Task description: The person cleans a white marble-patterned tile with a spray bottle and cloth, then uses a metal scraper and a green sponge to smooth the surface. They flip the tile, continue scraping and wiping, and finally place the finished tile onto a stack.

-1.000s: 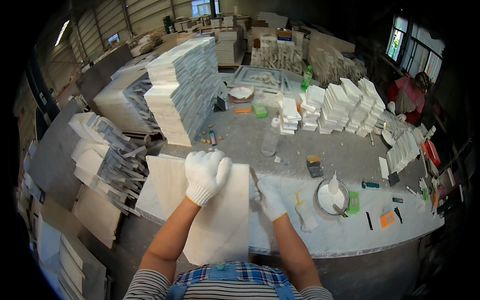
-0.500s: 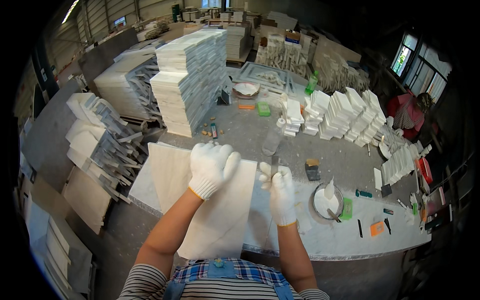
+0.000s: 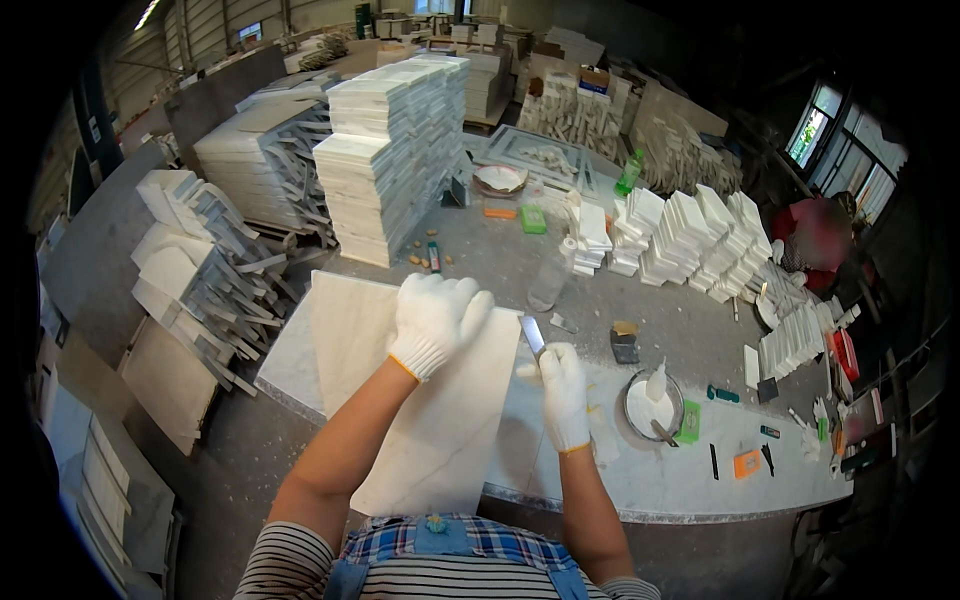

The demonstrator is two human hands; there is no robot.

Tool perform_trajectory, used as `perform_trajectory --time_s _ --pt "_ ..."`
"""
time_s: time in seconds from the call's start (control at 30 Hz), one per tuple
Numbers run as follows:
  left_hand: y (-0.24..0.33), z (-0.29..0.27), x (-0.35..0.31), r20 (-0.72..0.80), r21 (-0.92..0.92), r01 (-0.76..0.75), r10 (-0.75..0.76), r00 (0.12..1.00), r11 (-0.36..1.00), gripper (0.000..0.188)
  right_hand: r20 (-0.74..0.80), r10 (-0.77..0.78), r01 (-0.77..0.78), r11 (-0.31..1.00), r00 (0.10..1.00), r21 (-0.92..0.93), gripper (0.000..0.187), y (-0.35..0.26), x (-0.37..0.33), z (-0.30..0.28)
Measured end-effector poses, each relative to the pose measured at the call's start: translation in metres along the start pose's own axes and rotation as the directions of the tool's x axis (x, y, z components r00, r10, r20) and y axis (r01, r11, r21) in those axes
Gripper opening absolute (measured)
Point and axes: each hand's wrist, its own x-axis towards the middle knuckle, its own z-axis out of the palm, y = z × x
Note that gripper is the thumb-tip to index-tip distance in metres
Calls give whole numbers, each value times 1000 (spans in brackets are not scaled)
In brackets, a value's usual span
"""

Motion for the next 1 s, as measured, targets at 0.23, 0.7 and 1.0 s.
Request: perform_trajectory --time_s 0.23,0.7,1.0 --pt "-4 13 3 96 10 46 -47 994 999 33 -118 -73 115 907 990 404 27 19 2 -7" --pt "-12 29 4 162 -27 69 -63 985 997 34 -119 71 -107 939 990 -328 35 63 -4 -36" --pt "-17 43 3 185 -15 54 -50 981 998 33 166 311 31 395 936 -918 30 116 -17 -93"
